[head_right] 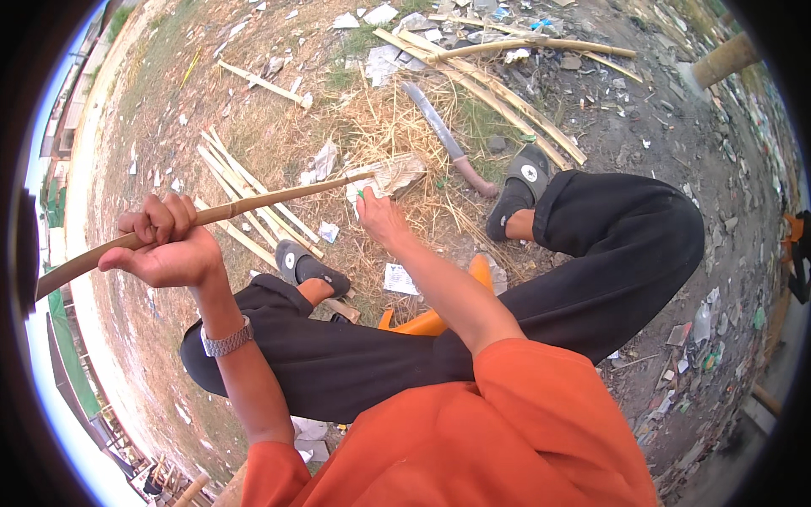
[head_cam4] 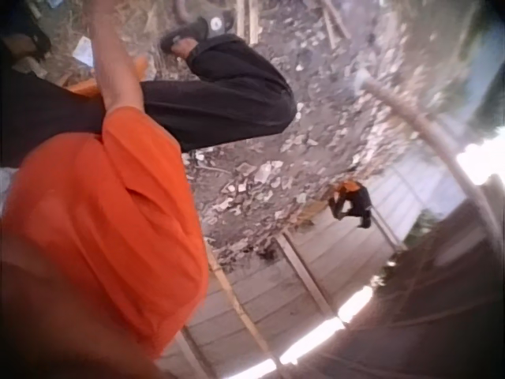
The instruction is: The person sits on a small stool and uses a green utility knife to sharpen the end of a long bamboo stick. They hold the stick with their left hand and carefully shave the wood with the knife in their right hand, rotating the stick to work on different sides.
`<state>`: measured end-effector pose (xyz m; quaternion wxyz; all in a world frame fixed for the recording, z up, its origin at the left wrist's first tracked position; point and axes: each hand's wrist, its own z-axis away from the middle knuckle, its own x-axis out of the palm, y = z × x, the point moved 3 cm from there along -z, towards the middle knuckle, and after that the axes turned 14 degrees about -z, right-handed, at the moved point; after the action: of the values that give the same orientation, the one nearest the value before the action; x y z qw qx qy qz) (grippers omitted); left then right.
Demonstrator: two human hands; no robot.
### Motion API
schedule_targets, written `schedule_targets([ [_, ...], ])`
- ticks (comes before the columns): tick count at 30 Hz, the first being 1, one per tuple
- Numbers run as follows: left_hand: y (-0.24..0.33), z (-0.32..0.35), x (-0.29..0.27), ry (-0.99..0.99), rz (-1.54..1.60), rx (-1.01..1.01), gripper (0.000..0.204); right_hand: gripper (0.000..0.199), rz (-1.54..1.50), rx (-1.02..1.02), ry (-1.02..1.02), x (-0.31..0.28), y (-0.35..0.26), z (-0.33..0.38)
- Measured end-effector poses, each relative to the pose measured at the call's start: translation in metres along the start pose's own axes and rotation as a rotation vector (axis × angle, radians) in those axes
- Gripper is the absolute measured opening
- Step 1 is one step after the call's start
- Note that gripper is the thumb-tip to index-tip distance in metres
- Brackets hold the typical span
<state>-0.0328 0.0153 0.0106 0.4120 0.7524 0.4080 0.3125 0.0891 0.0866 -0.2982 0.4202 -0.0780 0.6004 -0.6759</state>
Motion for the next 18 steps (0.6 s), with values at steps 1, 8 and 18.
schedule_targets([
  [1,-0.001,0.0,-0.001,-0.001,0.012,-0.011,0.063,0.033,0.011,0.053,0.018,0.0,0.012,-0.004],
  [8,-0.001,-0.001,-0.002,-0.006,-0.018,-0.012,0.063,0.032,0.012,0.054,0.008,0.007,0.033,-0.02],
  [18,-0.002,-0.001,0.0,-0.094,0.064,-0.033,0.062,0.036,0.418,0.149,-0.078,-0.016,0.106,-0.061],
])
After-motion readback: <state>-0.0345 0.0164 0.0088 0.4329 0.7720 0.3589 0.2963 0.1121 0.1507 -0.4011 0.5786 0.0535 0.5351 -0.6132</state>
